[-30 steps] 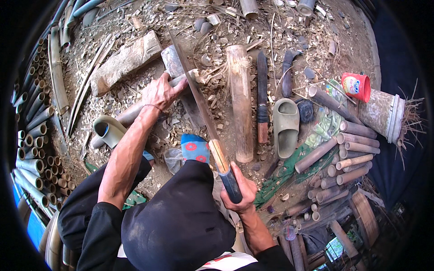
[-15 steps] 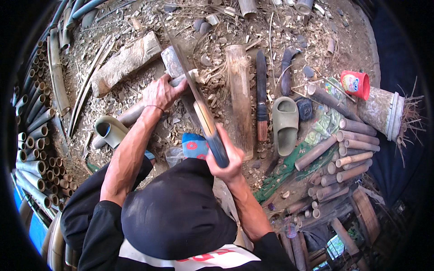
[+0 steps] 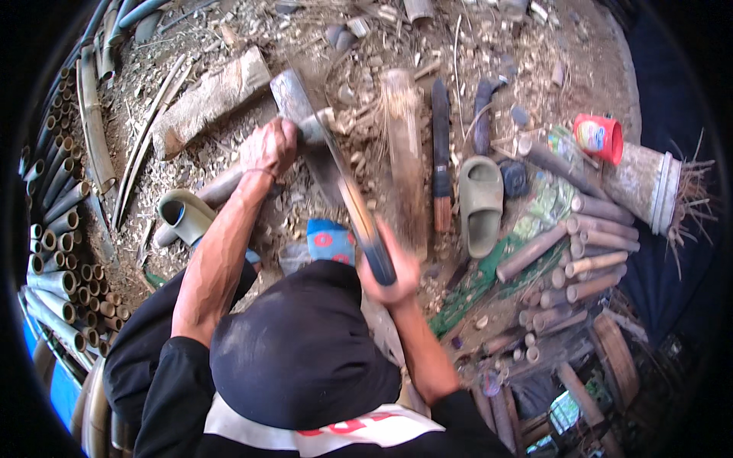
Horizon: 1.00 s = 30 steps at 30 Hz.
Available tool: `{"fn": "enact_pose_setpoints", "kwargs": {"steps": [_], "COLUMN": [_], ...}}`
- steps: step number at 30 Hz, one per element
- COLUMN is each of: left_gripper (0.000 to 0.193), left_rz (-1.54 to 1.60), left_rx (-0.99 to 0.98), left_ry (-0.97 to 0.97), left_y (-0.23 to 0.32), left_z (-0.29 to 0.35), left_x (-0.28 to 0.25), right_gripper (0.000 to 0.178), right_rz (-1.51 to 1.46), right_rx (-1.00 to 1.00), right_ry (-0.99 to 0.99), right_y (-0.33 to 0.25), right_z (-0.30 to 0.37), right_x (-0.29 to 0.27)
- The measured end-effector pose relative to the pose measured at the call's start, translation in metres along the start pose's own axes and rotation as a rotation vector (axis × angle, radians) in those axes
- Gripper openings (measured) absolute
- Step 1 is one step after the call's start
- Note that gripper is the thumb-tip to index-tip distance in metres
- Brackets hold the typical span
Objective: The person strips the outer layer from a length of bamboo using a knife, then uses a saw to cut the bamboo to length, and finally continues to strip and smooth the bamboo piece.
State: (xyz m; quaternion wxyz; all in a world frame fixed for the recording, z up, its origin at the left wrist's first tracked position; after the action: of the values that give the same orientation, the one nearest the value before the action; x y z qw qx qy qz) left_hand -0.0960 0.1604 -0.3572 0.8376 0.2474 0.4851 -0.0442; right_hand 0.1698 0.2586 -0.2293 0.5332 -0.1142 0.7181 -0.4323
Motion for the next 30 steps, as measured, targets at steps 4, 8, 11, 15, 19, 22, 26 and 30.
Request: {"fn": "enact_pose_setpoints", "kwargs": {"steps": [4,8,11,15,19,22,26,30], "left_gripper": [0.041,0.04,0.041,0.041,0.041,0.041,0.041,0.042], "left_rz": [-0.034,-0.007,-0.011,-0.001,-0.02,-0.017,-0.011,0.011], "left_rx": [0.007,-0.064,-0.018,-0.013,-0.027,-0.049,-0.05,-0.054], "left_ry": [-0.045,0.015,0.004,0.028,0.025,0.014,-0.013,0.002], "left_y": [0.004,0.009,0.016,0.007,0.003,0.004,0.009,0.006], "left_z": [0.0,0.002,0.002,-0.006,0.0,0.002,0.003,0.001], "left_x": [0.0,-0.004,-0.001,-0.005,-0.005,-0.001,-0.005,-0.002], "right_gripper": [0.065,0.065,0.059,0.063,0.068,0.063,0.053,0.052], "right_rz": [-0.038,0.0,-0.239,-0.086,-0.035,-0.079,-0.37,-0.457], "right_rx": [0.203,0.054,-0.028,0.081,0.112,0.106,0.065,0.209], "right_ry": [-0.139,-0.066,0.075,-0.055,-0.096,-0.06,0.053,0.094], "right_y": [0.004,0.022,0.003,0.013,0.01,0.014,-0.005,-0.013], "right_z": [0.141,0.062,-0.048,0.023,0.124,0.057,-0.067,-0.045], "right_x": [-0.067,-0.021,0.012,-0.013,-0.062,-0.027,0.014,-0.009]}}
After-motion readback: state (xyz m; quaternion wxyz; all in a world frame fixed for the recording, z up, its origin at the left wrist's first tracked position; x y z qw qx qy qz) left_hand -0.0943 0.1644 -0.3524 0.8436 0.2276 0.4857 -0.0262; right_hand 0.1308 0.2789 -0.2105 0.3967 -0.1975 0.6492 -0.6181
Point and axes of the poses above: each hand's wrist, its own z-axis away from the middle knuckle, its own x-axis out of the palm, y = z × x, the point moved 8 cm from there along -z, towards the middle knuckle, and after that the axes turned 4 degrees about -y, right-handed, at the moved point
